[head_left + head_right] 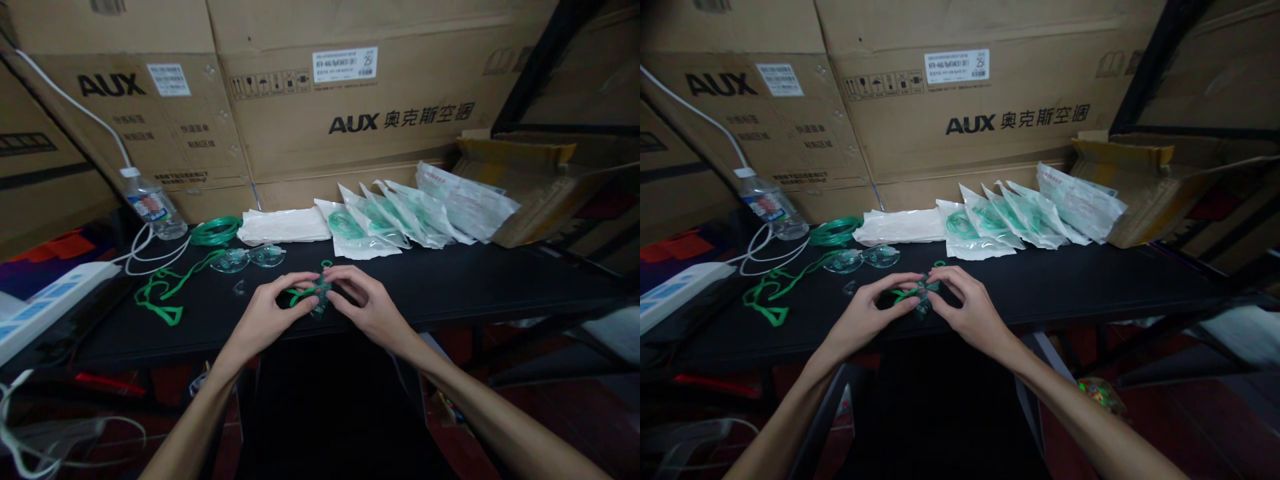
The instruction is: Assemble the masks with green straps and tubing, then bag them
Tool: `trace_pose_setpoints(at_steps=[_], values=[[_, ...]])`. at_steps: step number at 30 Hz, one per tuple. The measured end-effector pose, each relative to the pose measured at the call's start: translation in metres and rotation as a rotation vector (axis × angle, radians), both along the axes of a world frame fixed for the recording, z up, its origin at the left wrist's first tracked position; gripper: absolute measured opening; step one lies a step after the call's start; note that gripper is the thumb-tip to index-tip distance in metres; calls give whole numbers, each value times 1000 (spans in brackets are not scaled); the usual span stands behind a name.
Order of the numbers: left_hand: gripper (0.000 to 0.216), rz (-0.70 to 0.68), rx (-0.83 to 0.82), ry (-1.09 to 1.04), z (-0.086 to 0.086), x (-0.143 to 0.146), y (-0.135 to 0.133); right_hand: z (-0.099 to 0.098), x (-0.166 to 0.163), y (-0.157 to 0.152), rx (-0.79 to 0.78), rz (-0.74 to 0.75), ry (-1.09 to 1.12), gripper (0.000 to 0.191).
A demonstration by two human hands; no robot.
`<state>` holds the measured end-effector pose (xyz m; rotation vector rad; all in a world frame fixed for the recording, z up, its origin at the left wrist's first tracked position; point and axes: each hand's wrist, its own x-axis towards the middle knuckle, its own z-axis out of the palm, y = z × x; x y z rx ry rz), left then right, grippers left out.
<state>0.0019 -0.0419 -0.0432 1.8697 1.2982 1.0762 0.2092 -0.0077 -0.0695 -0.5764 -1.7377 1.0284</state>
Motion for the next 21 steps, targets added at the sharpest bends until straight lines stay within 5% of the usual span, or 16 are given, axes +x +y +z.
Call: trace_pose_setpoints(at_steps=[7, 21], values=[[32, -2, 150, 144, -5, 1, -1, 2, 0, 1, 151, -93, -122, 8], [25, 53, 227, 335, -2, 9, -4, 2, -6, -1, 190, -119, -149, 8]])
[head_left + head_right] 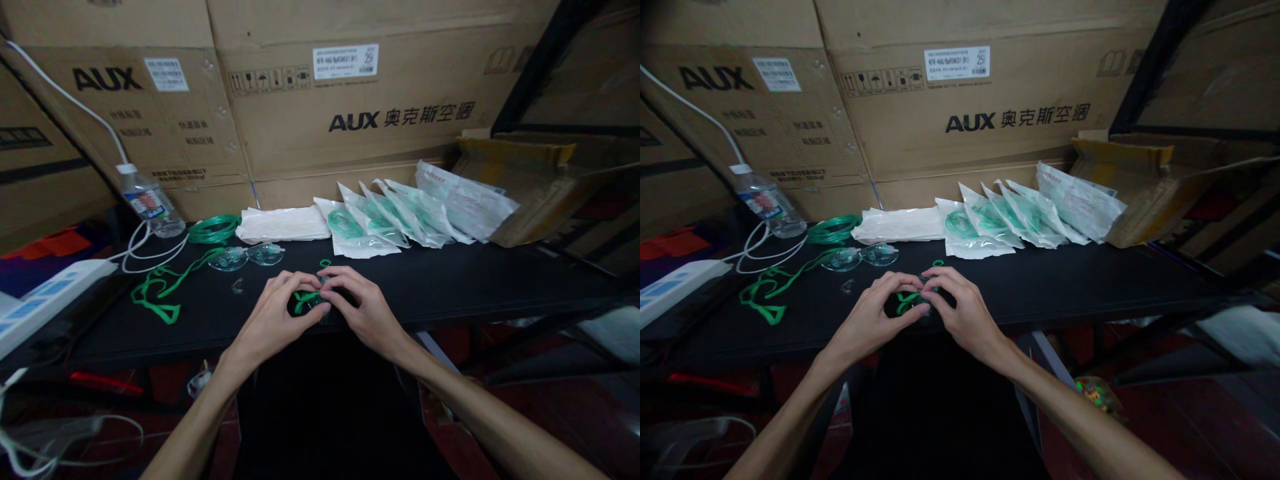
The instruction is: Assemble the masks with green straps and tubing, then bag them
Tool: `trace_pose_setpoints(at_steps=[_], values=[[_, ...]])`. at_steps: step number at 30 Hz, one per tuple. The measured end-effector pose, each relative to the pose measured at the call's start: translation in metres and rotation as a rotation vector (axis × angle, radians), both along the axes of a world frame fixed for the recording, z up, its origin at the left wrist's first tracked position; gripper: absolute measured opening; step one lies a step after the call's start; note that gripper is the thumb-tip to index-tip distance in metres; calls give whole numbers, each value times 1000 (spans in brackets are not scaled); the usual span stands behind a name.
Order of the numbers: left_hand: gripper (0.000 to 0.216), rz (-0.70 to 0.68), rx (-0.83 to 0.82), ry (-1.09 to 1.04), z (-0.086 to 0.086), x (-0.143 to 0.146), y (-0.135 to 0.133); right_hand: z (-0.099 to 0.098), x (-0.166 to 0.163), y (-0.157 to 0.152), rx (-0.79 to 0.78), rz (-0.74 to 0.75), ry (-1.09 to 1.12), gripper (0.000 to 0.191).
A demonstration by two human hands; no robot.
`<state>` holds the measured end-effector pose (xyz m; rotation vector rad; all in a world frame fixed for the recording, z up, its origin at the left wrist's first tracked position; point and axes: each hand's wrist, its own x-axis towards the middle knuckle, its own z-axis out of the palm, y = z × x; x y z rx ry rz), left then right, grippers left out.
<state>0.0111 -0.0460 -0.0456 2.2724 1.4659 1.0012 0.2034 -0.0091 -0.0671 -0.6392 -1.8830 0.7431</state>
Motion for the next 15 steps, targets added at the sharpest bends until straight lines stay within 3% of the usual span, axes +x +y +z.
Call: trace_pose_setpoints(at_steps=[15], values=[[19, 46, 25, -22, 4, 2, -1, 1, -1, -4, 60, -124, -54, 15]])
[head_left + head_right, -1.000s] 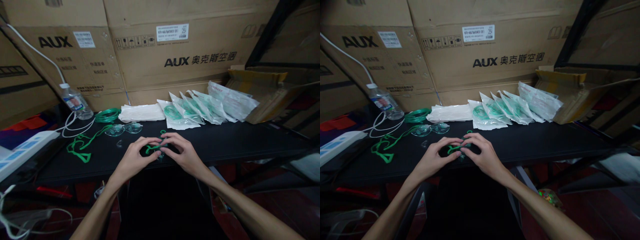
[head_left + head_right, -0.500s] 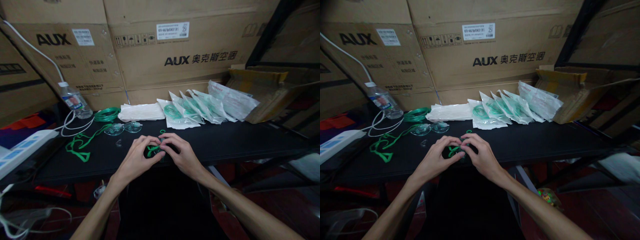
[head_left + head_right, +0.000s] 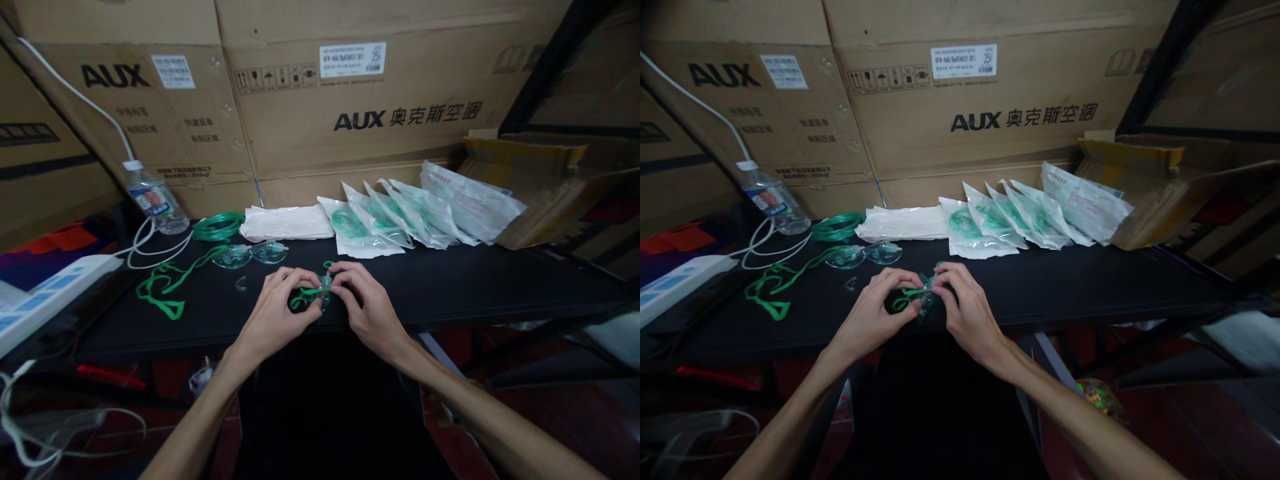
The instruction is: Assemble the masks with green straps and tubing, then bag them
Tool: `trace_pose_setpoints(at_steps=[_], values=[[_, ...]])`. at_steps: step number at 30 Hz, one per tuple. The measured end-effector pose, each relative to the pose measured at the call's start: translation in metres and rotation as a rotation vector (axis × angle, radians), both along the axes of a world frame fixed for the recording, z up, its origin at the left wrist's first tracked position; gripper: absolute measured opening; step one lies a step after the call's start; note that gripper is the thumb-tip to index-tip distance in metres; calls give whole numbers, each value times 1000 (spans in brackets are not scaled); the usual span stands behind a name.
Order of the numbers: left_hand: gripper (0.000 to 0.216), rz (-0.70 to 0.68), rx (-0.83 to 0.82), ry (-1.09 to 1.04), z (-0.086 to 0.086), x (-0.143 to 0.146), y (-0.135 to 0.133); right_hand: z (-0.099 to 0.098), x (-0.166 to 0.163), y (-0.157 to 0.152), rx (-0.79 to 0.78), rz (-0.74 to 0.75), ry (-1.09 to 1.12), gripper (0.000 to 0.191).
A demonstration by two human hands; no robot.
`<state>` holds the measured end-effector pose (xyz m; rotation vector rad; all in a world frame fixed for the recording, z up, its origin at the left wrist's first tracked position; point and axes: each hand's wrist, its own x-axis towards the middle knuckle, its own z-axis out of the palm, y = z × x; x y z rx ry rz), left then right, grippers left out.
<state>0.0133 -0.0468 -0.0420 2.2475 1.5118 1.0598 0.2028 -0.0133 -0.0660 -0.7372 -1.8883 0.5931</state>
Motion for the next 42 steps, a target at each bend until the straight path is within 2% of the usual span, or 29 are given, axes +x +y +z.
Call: trace_pose_setpoints(at_steps=[15, 22, 29, 33, 36, 39, 42], values=[[15, 29, -65, -236, -3, -11, 3, -8, 4, 8, -144, -116, 189, 10], [18, -50, -76, -251, -7, -10, 3, -8, 3, 4, -160, -12, 175, 9], [21, -68, -86, -311, -10, -12, 5, -5, 2, 2, -213, 56, 203, 6], [22, -88, -88, -387, -10, -13, 5, -3, 1, 1, -343, 57, 271, 23], [21, -133, -85, -360, -11, -11, 4, -2, 0, 3, -436, 105, 274, 39], [22, -183, -61, -284, -12, -9, 4, -1, 0, 5, -481, 192, 273, 34], [36, -167, -68, -295, -11, -9, 4, 1, -1, 6, -496, 214, 296, 27]])
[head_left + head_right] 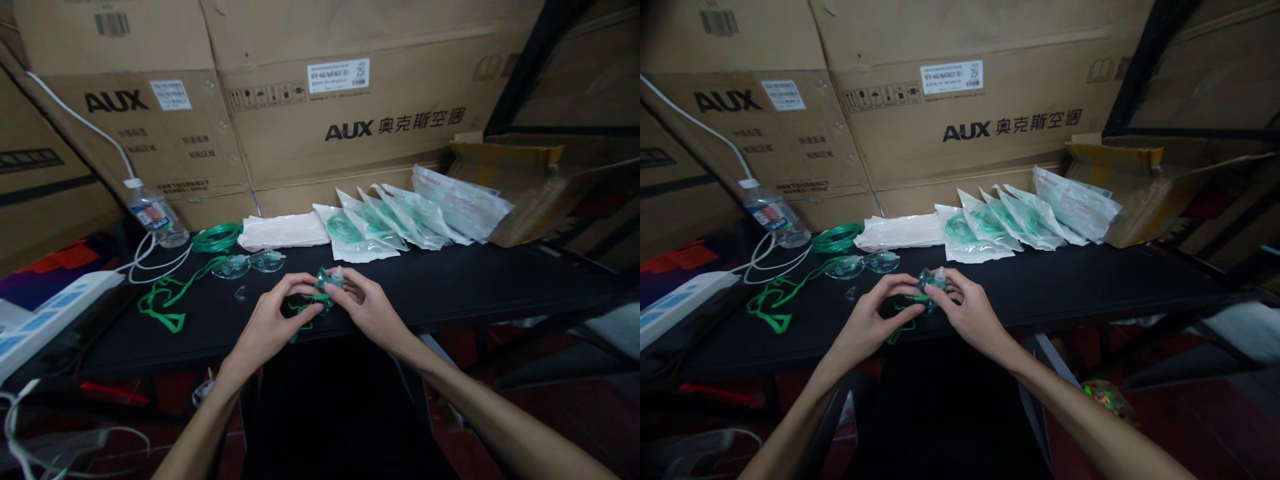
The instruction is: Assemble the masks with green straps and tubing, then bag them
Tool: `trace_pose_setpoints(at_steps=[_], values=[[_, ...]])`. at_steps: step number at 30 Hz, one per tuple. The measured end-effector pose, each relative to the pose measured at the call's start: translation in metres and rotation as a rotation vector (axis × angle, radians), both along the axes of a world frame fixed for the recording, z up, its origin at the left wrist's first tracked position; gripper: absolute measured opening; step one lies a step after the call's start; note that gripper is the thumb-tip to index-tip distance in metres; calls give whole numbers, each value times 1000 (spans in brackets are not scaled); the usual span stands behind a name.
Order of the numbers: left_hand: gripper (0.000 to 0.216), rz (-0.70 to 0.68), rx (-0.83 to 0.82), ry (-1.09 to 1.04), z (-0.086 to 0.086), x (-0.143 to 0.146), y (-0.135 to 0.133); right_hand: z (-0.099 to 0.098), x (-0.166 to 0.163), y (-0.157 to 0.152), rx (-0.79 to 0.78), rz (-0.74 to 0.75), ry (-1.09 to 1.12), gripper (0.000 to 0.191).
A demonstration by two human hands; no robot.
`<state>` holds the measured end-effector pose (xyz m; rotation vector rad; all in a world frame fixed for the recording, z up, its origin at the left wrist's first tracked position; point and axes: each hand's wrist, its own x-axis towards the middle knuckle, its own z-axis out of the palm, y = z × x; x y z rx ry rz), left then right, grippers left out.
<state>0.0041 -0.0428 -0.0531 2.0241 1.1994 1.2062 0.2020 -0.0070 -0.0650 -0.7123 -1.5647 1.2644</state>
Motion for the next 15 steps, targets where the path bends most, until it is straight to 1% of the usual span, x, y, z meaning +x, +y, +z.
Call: trace_pose_setpoints(at_steps=[2, 4, 5, 6, 7, 9, 12, 15], values=[[39, 99, 40, -1, 5, -3, -2, 0, 0, 0, -3, -34, 16, 28], [26, 219, 143, 71, 15, -6, -8, 0, -1, 0, -5, -63, 30, 28], [17, 254, 191, 132, 20, -6, -12, 0, -1, 0, -5, -73, 37, 28], [12, 265, 221, 207, 25, -6, -17, 0, -1, 0, -6, -80, 44, 28], [12, 262, 232, 291, 30, -5, -22, 0, -1, 0, -7, -85, 52, 28], [16, 245, 199, 464, 34, -1, -31, 0, -1, 1, -13, -90, 70, 28], [19, 247, 120, 663, 28, 4, -37, 2, -1, 2, -35, -92, 115, 28], [13, 212, 68, 732, 18, -5, -36, 6, 0, 3, -69, -110, 184, 27]])
